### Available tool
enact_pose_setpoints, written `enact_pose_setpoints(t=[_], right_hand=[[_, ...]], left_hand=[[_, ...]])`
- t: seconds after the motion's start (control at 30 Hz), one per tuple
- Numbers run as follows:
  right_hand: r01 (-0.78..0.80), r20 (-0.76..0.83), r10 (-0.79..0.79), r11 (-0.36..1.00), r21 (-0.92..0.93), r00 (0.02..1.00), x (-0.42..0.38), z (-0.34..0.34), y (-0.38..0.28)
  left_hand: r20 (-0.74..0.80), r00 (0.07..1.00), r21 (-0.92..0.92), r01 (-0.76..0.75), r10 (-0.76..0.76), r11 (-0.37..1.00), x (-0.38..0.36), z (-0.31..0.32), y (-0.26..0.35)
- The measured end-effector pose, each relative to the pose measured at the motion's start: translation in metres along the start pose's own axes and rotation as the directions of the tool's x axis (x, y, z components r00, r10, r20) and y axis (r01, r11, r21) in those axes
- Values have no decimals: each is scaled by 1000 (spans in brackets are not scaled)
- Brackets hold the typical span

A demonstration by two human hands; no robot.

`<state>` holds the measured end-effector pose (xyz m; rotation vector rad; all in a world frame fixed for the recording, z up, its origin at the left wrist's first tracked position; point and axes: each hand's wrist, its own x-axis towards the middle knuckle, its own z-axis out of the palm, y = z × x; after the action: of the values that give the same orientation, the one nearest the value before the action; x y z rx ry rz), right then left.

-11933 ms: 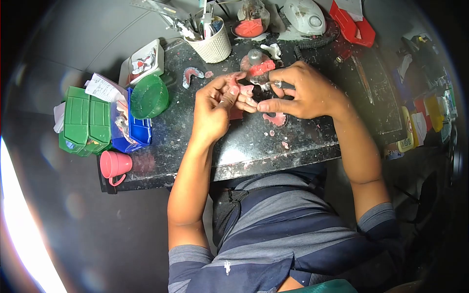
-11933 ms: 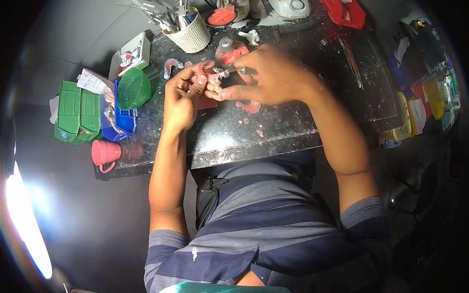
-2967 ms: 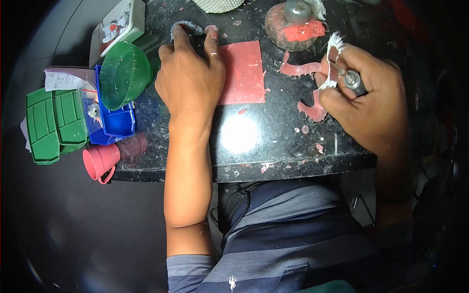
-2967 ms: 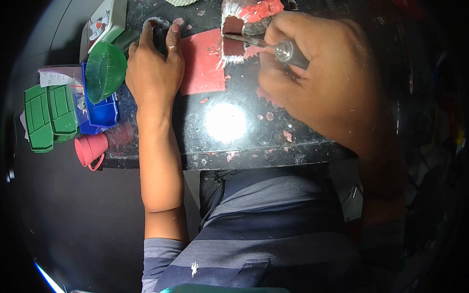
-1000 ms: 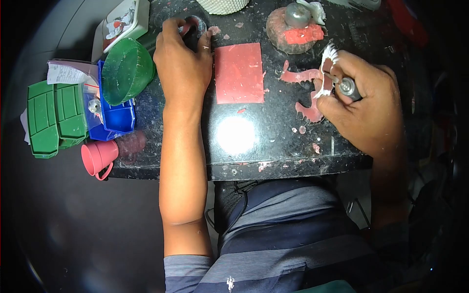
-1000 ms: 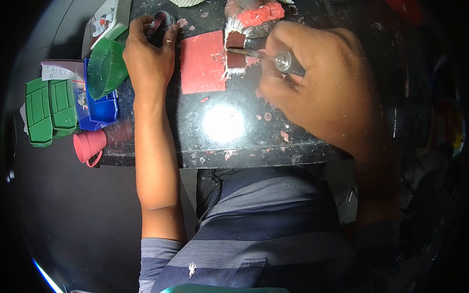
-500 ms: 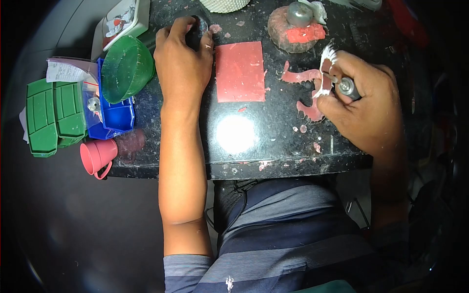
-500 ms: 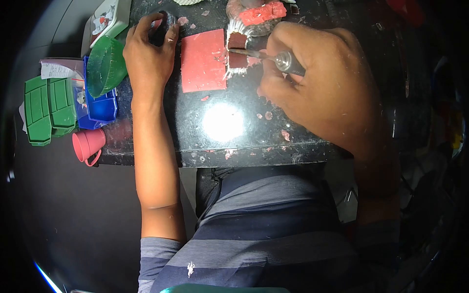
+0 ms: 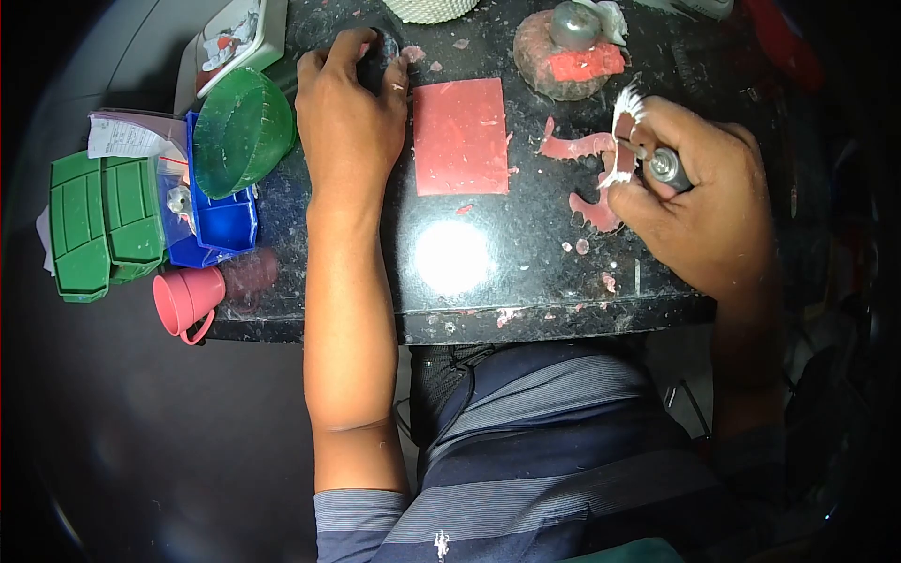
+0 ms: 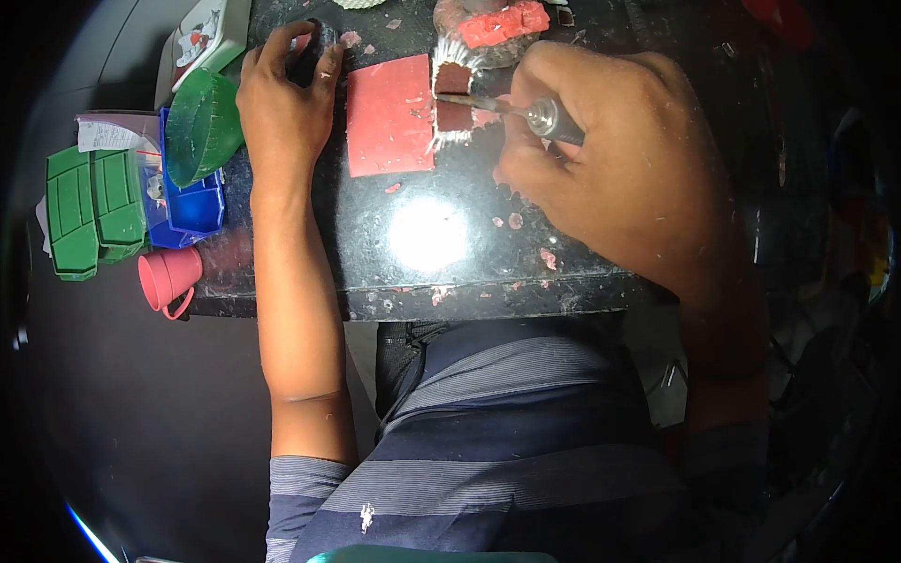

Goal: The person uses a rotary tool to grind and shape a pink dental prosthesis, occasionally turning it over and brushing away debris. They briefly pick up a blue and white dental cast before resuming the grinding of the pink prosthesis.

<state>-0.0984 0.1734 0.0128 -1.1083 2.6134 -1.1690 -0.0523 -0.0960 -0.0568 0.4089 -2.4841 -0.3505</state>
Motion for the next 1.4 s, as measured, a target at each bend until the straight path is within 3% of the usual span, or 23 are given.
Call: enact_pose_setpoints(t=[0.27,0.37,0.57,0.73,0.83,0.93,1.17,1.4], right_hand=[[49,-2,-49,999,-10,999,0,0,1],[-4,27,4,1000,15,1000,0,-1,1],[93,-8,-93,995,-48,996,0,1,3],[-15,17,15,1000,-4,1000,0,-1,-1],[86,22,-85,995,-44,996,1,-3,2],[7,2,-7,1000,-21,1000,0,-1,0],[87,10,-86,996,-37,996,0,-1,2],[14,14,-13,1000,-11,1000,-2,-1,-2]], left_hand=[[57,998,-48,26,-23,999,2,-2,2],[58,998,-44,22,-19,999,2,-4,4],[66,997,-56,35,-31,998,2,-4,4],[11,999,-26,42,-42,999,1,-1,2],[10,999,-45,46,-46,998,2,-2,2],[11,999,-31,39,-39,999,2,-1,3],[29,999,-11,27,-26,1000,3,-2,3],[45,999,3,23,-23,1000,3,-3,5]])
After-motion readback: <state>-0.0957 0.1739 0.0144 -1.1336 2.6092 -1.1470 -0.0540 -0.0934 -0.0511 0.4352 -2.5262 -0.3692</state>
